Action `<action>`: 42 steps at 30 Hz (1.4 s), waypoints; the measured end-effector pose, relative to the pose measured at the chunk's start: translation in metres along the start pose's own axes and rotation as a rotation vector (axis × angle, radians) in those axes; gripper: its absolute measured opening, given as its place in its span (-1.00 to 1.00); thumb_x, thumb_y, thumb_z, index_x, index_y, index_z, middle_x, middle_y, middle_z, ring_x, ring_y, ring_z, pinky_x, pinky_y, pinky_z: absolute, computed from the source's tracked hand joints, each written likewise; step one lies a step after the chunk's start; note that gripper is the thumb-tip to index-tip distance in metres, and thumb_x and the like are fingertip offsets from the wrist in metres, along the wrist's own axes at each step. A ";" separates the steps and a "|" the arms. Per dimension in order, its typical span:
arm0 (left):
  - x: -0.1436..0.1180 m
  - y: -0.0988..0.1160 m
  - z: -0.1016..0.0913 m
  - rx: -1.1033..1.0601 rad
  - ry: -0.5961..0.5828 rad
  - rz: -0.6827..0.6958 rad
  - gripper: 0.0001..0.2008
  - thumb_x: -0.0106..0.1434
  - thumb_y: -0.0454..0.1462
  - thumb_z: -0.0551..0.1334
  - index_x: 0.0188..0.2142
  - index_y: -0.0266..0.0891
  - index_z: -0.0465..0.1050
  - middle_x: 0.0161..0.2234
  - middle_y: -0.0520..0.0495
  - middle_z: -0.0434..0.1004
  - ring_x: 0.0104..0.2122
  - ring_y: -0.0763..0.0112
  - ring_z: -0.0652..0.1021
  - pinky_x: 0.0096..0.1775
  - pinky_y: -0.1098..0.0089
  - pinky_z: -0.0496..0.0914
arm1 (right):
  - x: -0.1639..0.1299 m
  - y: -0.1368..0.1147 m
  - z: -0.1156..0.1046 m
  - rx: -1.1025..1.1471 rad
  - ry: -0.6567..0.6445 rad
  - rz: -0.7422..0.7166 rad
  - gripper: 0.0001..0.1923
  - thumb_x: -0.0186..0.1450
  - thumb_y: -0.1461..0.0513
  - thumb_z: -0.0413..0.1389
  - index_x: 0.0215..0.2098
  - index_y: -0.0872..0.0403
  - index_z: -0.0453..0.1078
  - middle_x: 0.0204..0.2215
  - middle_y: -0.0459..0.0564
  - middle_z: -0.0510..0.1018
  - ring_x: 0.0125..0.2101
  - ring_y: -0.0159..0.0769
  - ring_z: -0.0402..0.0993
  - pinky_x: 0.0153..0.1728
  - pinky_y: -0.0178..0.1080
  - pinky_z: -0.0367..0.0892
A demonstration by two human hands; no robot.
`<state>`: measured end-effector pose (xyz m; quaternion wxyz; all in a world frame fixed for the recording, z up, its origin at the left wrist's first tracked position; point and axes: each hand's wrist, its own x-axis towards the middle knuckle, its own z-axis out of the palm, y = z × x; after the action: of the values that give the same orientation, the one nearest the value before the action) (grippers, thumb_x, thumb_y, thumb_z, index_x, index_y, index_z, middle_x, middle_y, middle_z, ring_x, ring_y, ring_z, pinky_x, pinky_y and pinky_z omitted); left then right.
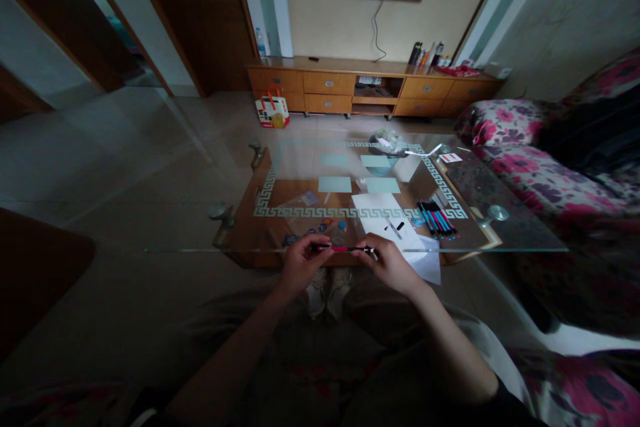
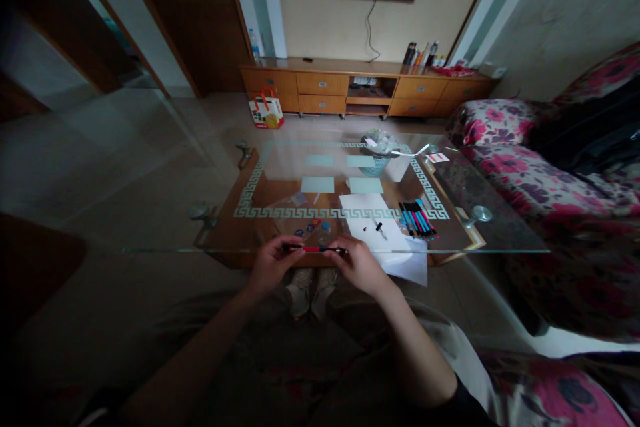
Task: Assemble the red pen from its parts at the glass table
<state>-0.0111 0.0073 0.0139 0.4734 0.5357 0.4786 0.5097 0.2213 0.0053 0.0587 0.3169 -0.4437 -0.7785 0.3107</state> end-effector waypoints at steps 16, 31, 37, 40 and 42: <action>-0.002 0.000 0.000 -0.020 -0.064 0.009 -0.71 0.17 -0.18 0.40 -0.16 -0.27 0.51 -0.15 -0.14 0.58 -0.17 0.29 0.59 -0.10 0.34 0.46 | 0.001 0.005 0.003 -0.013 0.025 -0.010 -0.76 0.40 0.07 0.10 -0.21 0.04 0.52 -0.34 -0.01 0.54 -0.36 -0.29 0.44 -0.33 -0.28 0.30; -0.006 0.005 0.004 -0.029 -0.280 -0.083 -0.65 0.26 -0.12 0.31 -0.05 -0.28 0.51 -0.29 -0.13 0.62 -0.30 0.31 0.61 -0.20 0.34 0.50 | 0.000 0.003 0.000 0.021 0.040 -0.019 -0.82 0.39 0.13 0.13 -0.13 0.01 0.52 -0.27 0.00 0.57 -0.28 -0.27 0.49 -0.24 -0.25 0.36; -0.006 0.003 0.004 0.106 -0.413 -0.054 -0.63 0.29 -0.10 0.26 -0.01 -0.26 0.55 -0.21 -0.15 0.66 -0.22 0.24 0.61 -0.17 0.34 0.47 | 0.000 0.004 -0.006 0.004 0.039 -0.048 -0.83 0.37 0.17 0.14 -0.12 0.01 0.52 -0.25 0.02 0.56 -0.25 -0.26 0.49 -0.22 -0.23 0.38; -0.007 0.001 0.004 0.118 -0.451 -0.039 -0.61 0.32 -0.09 0.22 0.03 -0.25 0.53 -0.14 -0.17 0.64 -0.19 0.24 0.61 -0.12 0.32 0.46 | -0.001 0.004 -0.007 0.005 0.015 -0.076 -0.85 0.36 0.20 0.15 -0.13 0.01 0.52 -0.22 0.03 0.54 -0.20 -0.24 0.48 -0.17 -0.21 0.38; -0.008 -0.001 0.005 0.112 -0.478 -0.041 -0.60 0.34 -0.09 0.21 0.06 -0.26 0.51 -0.15 -0.18 0.64 -0.20 0.25 0.61 -0.12 0.31 0.46 | -0.001 0.004 -0.007 0.011 -0.002 -0.070 -0.84 0.36 0.21 0.14 -0.12 0.01 0.51 -0.21 0.03 0.53 -0.21 -0.25 0.48 -0.20 -0.23 0.39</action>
<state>-0.0062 -0.0006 0.0119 0.5531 0.6566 0.3913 0.3314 0.2287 0.0073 0.0598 0.3296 -0.4140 -0.7922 0.3041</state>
